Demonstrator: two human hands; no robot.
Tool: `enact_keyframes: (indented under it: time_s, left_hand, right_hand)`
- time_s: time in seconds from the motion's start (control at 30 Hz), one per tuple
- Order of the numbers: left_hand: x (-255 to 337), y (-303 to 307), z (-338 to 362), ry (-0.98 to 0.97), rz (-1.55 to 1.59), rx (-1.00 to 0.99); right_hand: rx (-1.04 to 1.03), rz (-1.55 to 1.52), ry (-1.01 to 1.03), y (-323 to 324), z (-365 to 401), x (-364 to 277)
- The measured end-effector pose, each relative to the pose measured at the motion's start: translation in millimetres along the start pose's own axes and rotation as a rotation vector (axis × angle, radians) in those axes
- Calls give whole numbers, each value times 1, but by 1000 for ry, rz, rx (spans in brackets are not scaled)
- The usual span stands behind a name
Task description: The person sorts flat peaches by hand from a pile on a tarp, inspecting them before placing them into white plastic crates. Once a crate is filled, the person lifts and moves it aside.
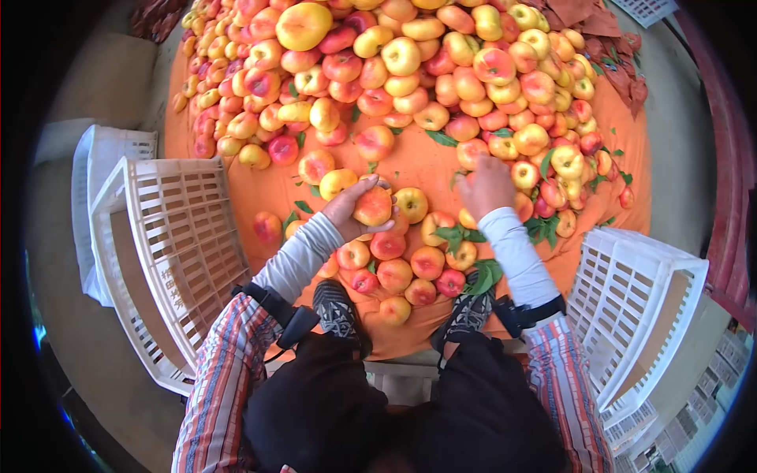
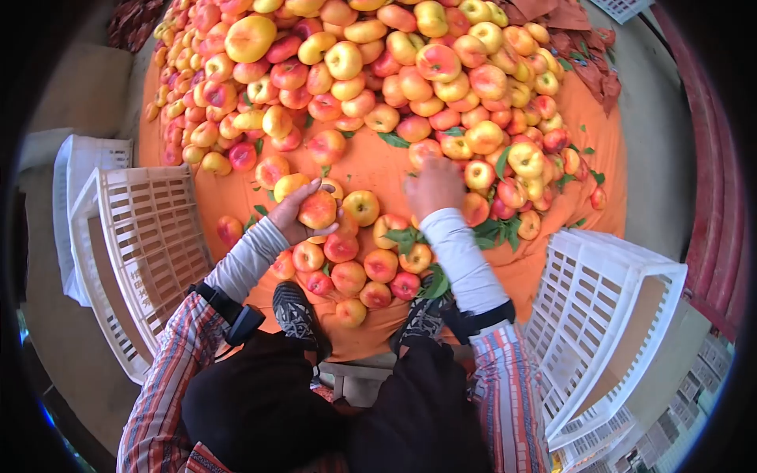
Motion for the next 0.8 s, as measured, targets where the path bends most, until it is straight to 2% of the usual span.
enact_keyframes:
  time_s: [0.07, 0.17, 0.27, 0.37, 0.47, 0.5, 0.6, 0.63, 0.73, 0.77, 0.8]
  left_hand:
    - [16, 17, -1, -97, -13, 64]
    - [51, 33, 2, -250, -121, 192]
    - [101, 36, -14, -607, -846, 316]
    - [124, 1, -24, -990, -1420, 434]
    - [119, -18, -55, -727, -1786, 419]
    - [115, -25, -57, -603, -1827, 313]
    - [97, -28, -54, -468, -1581, 109]
    - [98, -38, -45, -658, -1402, 68]
    - [87, -33, -35, -469, -926, 1]
    - [71, -37, -25, -287, -595, -43]
    - [58, -37, -22, -228, -483, -47]
  right_hand:
    - [-40, 154, -32, -14, -7, 16]
    - [-99, 168, -60, -30, -14, 11]
    - [-107, 219, -116, -35, -18, 10]
    - [-163, 144, -153, -35, -22, 14]
    - [-17, -9, 107, -40, -19, 5]
    - [-18, -18, 132, -47, -16, 3]
    - [-38, -95, 71, -53, -11, 1]
    - [-14, -107, 76, -48, -11, 2]
    - [67, -729, -111, -36, -7, 20]
    - [88, -867, -84, -35, -8, 21]
    - [53, -1031, -145, -41, -6, 26]
Point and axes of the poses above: each hand's wrist, its own z-axis away from the middle knuckle, its own y-axis out of the back of the hand, x = y × z, the point moved 9 cm from there along -z, towards the middle knuckle, and after that the axes turned 8 degrees about x, right-handed, at the moved point
